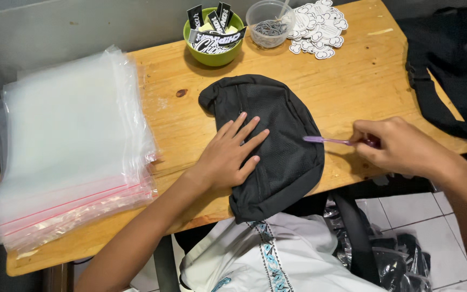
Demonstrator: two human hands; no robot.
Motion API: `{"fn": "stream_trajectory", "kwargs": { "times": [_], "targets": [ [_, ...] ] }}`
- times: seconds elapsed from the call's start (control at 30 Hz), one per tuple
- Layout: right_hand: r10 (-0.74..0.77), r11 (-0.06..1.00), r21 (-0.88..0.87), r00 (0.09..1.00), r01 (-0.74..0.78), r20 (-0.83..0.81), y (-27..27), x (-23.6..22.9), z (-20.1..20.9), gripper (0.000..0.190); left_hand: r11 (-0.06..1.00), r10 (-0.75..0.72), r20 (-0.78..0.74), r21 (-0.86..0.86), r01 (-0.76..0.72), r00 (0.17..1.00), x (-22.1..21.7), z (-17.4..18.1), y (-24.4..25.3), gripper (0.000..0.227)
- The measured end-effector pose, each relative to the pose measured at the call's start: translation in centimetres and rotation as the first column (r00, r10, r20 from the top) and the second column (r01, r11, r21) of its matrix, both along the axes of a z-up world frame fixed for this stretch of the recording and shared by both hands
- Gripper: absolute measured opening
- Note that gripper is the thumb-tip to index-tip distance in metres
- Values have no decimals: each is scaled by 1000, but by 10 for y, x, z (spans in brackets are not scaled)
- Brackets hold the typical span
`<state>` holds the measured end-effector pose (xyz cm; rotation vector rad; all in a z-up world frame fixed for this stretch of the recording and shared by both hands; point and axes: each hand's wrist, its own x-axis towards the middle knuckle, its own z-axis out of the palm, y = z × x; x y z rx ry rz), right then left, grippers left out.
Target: The person cleans a black waist bag with a toothbrush, applies a bear-themed sticker to the front, and then places the bag into a plastic sleeve.
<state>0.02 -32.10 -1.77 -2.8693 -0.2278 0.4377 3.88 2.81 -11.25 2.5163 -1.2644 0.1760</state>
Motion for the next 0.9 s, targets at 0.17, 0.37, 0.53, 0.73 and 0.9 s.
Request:
{"fn": "stream_trajectory", "kwargs": {
  "times": [0.17, 0.37, 0.53, 0.73, 0.9],
  "targets": [
    [24, 996, 81, 994, -32, 105, -16, -20, -6, 11, 998, 64, -372, 51, -48, 926, -4, 34, -16, 66],
    [189, 972, 99, 963, -211, 194, -15, -37, -35, 7, 994, 106, -225, 38, -100, 969, -11, 15, -22, 86],
    [148, 959, 200, 957, -201, 249, -17, -42, -29, 2, 997, 76, -208, 7, -76, 975, -9, 9, -20, 84],
    [422, 899, 5, 872, -437, 248, 19, -15, -16, 6, 996, 86, -203, 30, -81, 975, -9, 10, -21, 79],
    [546, 802, 212, 829, -559, 120, 77, 4, -17, 7, 997, 72, -240, 55, -60, 968, -12, 16, -19, 83]
  ]
}}
